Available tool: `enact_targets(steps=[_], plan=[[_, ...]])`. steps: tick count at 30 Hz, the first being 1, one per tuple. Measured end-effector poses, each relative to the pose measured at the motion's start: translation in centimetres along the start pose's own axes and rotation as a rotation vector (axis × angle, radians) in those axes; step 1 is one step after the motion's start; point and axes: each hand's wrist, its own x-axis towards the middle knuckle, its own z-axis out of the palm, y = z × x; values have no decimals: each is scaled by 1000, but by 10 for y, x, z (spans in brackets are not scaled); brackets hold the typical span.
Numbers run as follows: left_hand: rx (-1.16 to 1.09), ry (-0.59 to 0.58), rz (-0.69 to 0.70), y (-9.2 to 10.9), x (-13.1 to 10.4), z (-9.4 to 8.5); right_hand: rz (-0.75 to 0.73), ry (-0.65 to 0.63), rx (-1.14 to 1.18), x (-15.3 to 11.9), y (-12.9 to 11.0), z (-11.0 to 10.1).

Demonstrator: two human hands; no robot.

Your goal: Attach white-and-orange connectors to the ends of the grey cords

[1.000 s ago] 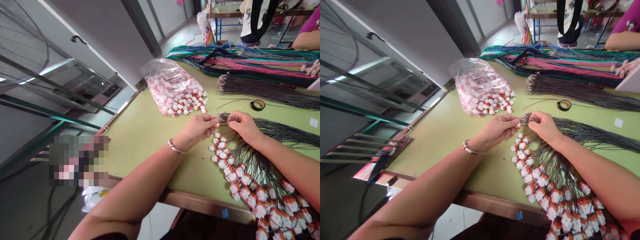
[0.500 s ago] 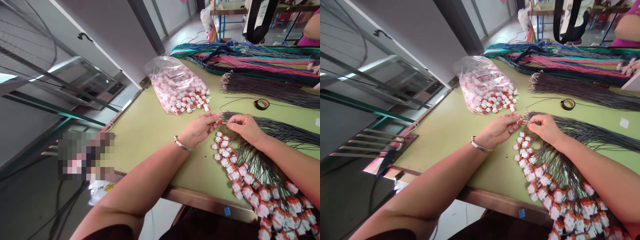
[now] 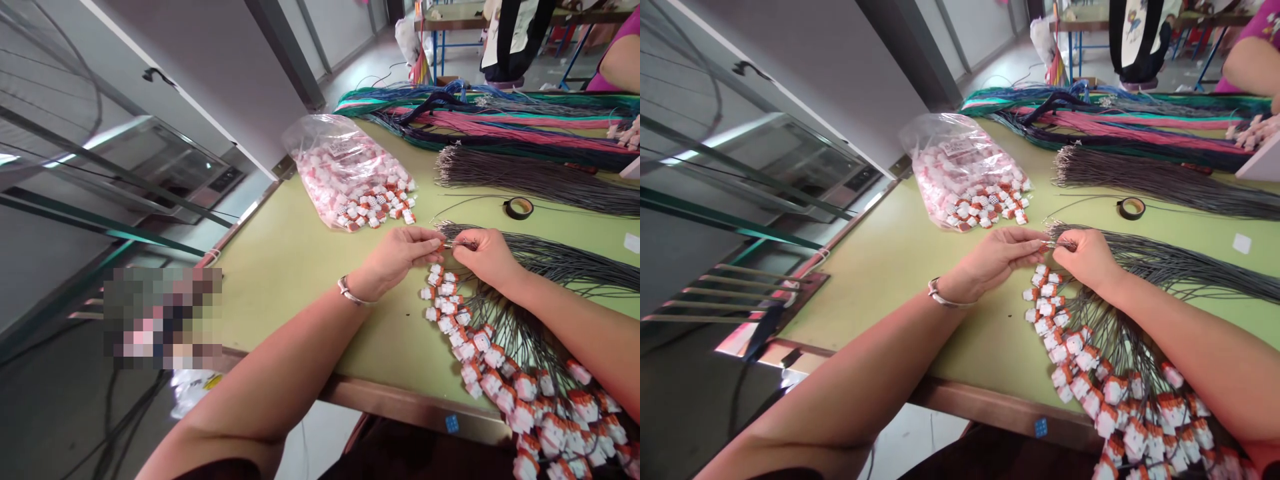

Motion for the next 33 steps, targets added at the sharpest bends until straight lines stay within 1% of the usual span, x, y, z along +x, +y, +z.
enact_targets(steps=[4,6,9,12,14,17,23,27,30,33], plan=[[109,59,82,-3,1,3,-37,-33,-28,0,4,1],[136,64,90,-7,4,3,-48,-59,-22,1,5,0],[98,26,73,-11,10,-3,-40,-106,32,3,6,-2],[48,-52,80,-12,13,-10,-17,-153,99,5,6,-6],[33,-83,93,-12,14,-12,-4,-171,118,5,6,-7],[81,-80,130,-12,12,-9,15,-174,115,5,6,-6],[185,2,234,-12,6,2,12,-192,60,5,4,-5],[209,-28,204,-14,8,5,-4,-207,8,7,4,-6],[164,-37,183,-17,10,6,-3,-206,-21,7,4,-6],[49,-41,189,-19,12,5,67,-142,38,7,3,-5]])
